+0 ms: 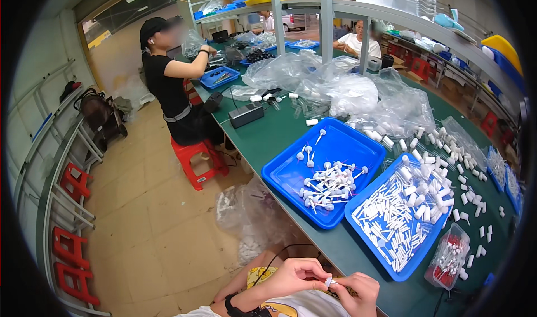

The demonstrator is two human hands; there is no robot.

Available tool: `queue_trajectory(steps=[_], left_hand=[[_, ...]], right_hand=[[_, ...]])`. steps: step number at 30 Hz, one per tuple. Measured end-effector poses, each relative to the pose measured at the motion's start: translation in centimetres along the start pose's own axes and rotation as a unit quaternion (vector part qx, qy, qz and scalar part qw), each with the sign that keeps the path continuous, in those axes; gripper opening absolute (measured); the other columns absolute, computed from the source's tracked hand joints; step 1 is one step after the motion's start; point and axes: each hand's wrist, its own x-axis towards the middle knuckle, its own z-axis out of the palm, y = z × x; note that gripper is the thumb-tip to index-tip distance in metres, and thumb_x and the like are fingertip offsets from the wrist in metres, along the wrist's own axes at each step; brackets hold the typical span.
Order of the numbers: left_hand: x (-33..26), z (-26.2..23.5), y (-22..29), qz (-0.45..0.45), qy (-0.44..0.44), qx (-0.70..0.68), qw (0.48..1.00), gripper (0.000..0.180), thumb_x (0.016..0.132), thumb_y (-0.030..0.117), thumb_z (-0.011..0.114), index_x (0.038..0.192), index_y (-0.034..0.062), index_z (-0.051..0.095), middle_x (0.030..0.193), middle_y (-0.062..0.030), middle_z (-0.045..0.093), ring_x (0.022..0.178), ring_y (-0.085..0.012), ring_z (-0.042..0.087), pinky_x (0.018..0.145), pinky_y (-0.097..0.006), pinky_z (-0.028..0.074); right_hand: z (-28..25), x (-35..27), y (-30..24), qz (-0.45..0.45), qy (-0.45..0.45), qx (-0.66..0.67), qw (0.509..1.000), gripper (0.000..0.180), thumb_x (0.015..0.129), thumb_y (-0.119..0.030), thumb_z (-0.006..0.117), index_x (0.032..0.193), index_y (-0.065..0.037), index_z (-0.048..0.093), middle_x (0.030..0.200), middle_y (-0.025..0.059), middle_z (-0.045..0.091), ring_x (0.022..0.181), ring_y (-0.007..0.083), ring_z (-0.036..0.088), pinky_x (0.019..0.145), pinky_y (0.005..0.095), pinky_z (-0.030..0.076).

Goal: Manually assemble small white plastic components by inserting a tube into a cap piece.

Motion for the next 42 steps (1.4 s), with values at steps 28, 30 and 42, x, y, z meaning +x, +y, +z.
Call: queue_trajectory(steps=[28,30,42], left_hand=[[0.2,-0.3,1.3,-0.003,0.006,0.081,0.997,0.016,0.088,0.001,0.059,0.104,-0.0040,0.060,0.097,-0.0062,0.058,0.094,-0.0122,0.059,0.080,-0.023,0.048],[-0.1,-0.1,1.4,-0.020,0.016,0.100,0.995,0.015,0.089,0.002,0.058,0.103,-0.0040,0.060,0.098,-0.0067,0.059,0.094,-0.0125,0.059,0.081,-0.023,0.048],[2.9,-0.1,-0.7,-0.049,0.009,0.125,0.991,0.018,0.089,0.005,0.059,0.105,-0.0025,0.060,0.099,-0.0060,0.061,0.091,-0.0105,0.059,0.080,-0.023,0.048]], right_hand=[[-0.4,-0.8,0.1,0.062,0.021,-0.045,0.997,0.011,0.076,-0.001,0.070,0.085,0.001,0.065,0.067,0.0107,0.059,0.055,0.0187,0.055,0.050,0.0281,0.041],[-0.5,-0.9,0.0,0.064,0.011,-0.045,0.997,0.010,0.076,-0.002,0.070,0.085,0.000,0.066,0.067,0.0109,0.059,0.055,0.0194,0.055,0.050,0.0286,0.041],[-3.0,-0.7,1.8,0.141,0.002,-0.016,0.990,0.010,0.079,-0.005,0.067,0.088,-0.001,0.066,0.073,0.0131,0.061,0.064,0.0262,0.057,0.059,0.0327,0.044]])
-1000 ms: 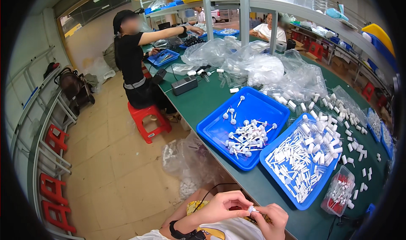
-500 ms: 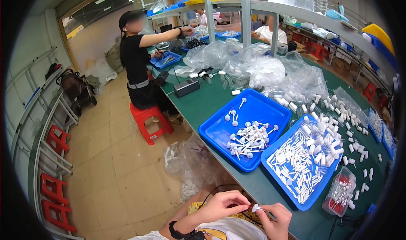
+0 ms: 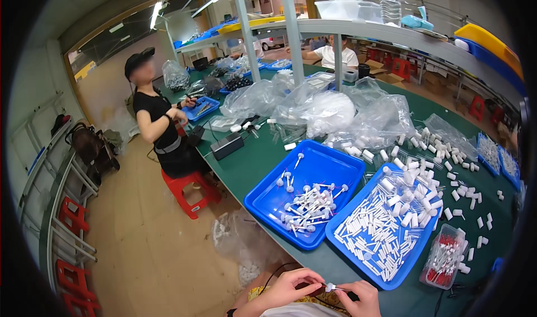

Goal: Manually assemble small white plastic components by inserting a tube into a cap piece.

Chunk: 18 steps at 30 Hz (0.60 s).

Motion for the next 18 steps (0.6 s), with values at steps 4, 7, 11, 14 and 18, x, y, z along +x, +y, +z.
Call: queue_trajectory(steps=[4,7,11,14,18], left_hand=[[1.7,0.0,0.0,-0.006,-0.012,0.050,0.999,0.019,0.089,0.006,0.060,0.105,-0.0021,0.060,0.099,-0.0057,0.061,0.091,-0.0100,0.059,0.081,-0.024,0.048],[2.7,-0.1,-0.2,-0.025,0.007,0.061,0.998,0.020,0.088,0.006,0.060,0.107,-0.0019,0.060,0.099,-0.0053,0.061,0.091,-0.0101,0.059,0.081,-0.024,0.048],[3.4,-0.3,-1.5,-0.054,0.004,-0.001,0.999,0.023,0.088,0.005,0.060,0.109,-0.0023,0.058,0.100,-0.0052,0.061,0.093,-0.0102,0.058,0.083,-0.024,0.047],[3.4,-0.2,-1.5,-0.071,-0.003,-0.011,0.997,0.024,0.088,0.005,0.060,0.110,-0.0031,0.057,0.101,-0.0054,0.060,0.093,-0.0102,0.058,0.084,-0.024,0.046],[3.5,0.3,-0.7,-0.063,-0.010,-0.023,0.998,0.024,0.088,0.004,0.060,0.110,-0.0037,0.057,0.101,-0.0054,0.060,0.093,-0.0102,0.058,0.084,-0.024,0.046]], right_hand=[[-0.2,-0.2,1.5,0.017,0.030,0.009,0.999,0.009,0.079,-0.003,0.066,0.087,0.000,0.066,0.073,0.0144,0.061,0.064,0.0269,0.058,0.058,0.0329,0.044],[0.1,-0.3,2.3,0.001,0.049,-0.001,0.999,0.009,0.079,-0.002,0.066,0.087,0.000,0.065,0.072,0.0144,0.060,0.061,0.0270,0.058,0.056,0.0326,0.044],[0.2,-0.3,2.6,0.030,0.058,0.006,0.998,0.010,0.079,-0.002,0.066,0.089,0.000,0.065,0.072,0.0143,0.060,0.062,0.0274,0.058,0.057,0.0331,0.044],[0.3,-0.1,2.1,0.067,0.063,0.032,0.995,0.012,0.079,-0.003,0.066,0.091,-0.001,0.064,0.073,0.0148,0.060,0.063,0.0283,0.058,0.057,0.0333,0.045],[0.2,-0.1,3.1,0.020,0.046,-0.016,0.999,0.012,0.079,-0.003,0.066,0.091,-0.001,0.064,0.076,0.0153,0.060,0.065,0.0299,0.058,0.059,0.0338,0.045]])
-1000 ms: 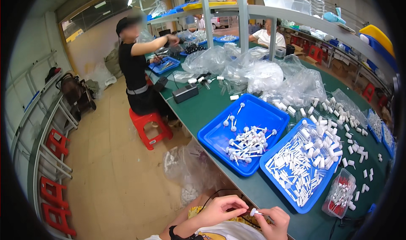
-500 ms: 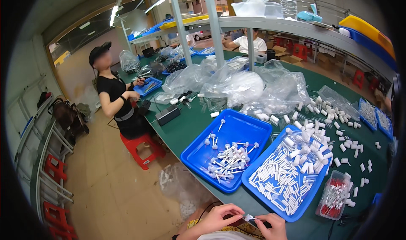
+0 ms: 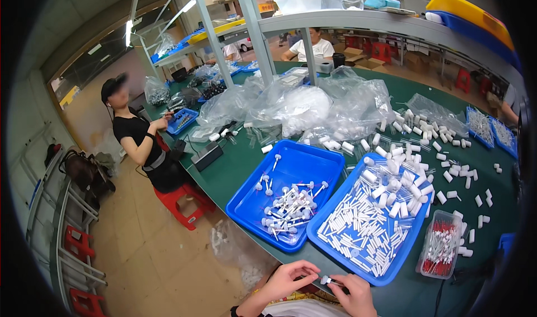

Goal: Manually assemble small white plastic components by inserting a tube into a cap piece.

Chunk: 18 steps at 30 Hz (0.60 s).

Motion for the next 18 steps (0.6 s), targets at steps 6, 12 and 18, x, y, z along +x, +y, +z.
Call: queue_trajectory(steps=[6,12,18], left_hand=[[-0.9,0.2,0.5,0.021,-0.015,0.015,1.000,0.024,0.088,0.005,0.061,0.110,-0.0025,0.057,0.100,-0.0050,0.060,0.091,-0.0096,0.057,0.082,-0.024,0.047],[-2.3,-1.1,7.3,0.187,-0.008,-0.020,0.982,0.034,0.085,0.002,0.061,0.117,-0.0009,0.051,0.116,-0.0095,0.054,0.106,-0.0157,0.052,0.092,-0.030,0.041],[-11.8,2.6,21.4,0.444,-0.058,0.006,0.894,0.073,0.089,0.066,0.027,0.128,0.0063,0.039,0.101,-0.0106,0.056,0.092,-0.0302,0.055,0.074,-0.043,0.046]], right_hand=[[0.6,0.0,0.5,-0.067,-0.002,-0.053,0.996,0.010,0.073,-0.004,0.072,0.080,-0.002,0.065,0.069,0.0094,0.063,0.061,0.0242,0.059,0.055,0.0323,0.043],[1.2,-0.3,0.4,-0.059,0.032,-0.049,0.997,0.010,0.073,-0.002,0.071,0.082,-0.001,0.066,0.071,0.0102,0.064,0.061,0.0230,0.059,0.055,0.0311,0.043],[1.7,-0.5,1.3,-0.077,0.006,-0.040,0.996,0.009,0.074,-0.001,0.069,0.082,0.001,0.065,0.070,0.0113,0.062,0.060,0.0227,0.059,0.055,0.0287,0.045]])
